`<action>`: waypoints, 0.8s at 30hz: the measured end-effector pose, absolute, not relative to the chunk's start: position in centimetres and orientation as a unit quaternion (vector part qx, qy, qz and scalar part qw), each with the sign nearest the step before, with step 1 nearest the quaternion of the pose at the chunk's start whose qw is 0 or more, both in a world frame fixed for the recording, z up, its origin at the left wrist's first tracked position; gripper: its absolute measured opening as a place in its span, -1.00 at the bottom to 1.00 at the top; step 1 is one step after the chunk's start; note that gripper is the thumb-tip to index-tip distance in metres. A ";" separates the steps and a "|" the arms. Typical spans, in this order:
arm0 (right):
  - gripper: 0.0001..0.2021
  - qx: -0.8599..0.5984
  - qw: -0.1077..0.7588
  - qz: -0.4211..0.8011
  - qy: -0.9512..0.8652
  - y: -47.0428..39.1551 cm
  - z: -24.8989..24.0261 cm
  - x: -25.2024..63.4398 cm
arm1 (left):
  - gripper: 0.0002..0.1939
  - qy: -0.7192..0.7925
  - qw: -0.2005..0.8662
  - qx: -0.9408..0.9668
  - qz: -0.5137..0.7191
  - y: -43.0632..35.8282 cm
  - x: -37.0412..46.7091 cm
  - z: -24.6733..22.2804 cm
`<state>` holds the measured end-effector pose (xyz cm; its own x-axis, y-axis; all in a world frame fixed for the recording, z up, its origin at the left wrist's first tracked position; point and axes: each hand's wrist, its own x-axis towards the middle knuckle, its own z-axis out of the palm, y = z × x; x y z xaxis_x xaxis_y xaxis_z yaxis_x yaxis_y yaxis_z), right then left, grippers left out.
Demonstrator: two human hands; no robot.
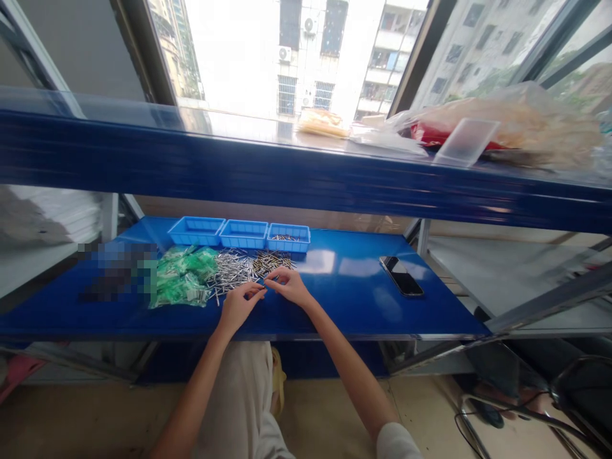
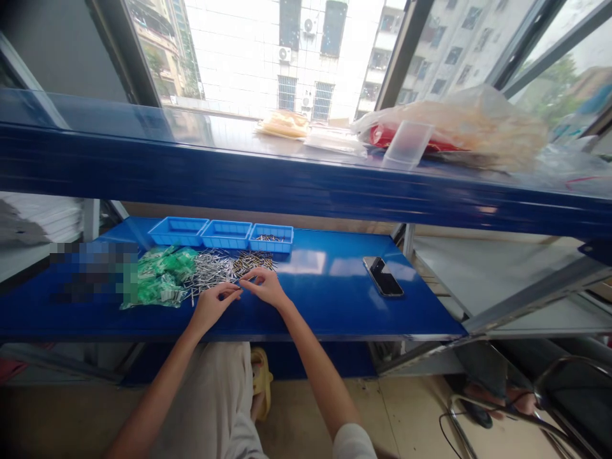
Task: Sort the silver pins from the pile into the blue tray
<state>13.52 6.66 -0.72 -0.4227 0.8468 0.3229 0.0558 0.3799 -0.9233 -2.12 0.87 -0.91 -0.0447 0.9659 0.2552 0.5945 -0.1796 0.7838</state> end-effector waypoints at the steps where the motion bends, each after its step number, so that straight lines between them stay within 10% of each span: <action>1: -0.71 -0.319 0.433 0.461 -0.706 6.7 -0.7 13.6 | -0.73 0.598 0.233 0.646 0.414 0.8 -2.1 -0.9; 24: -0.71 -0.380 0.451 0.475 -0.653 6.5 -0.7 13.7 | -0.70 0.610 0.247 0.626 0.418 0.5 -1.4 -0.8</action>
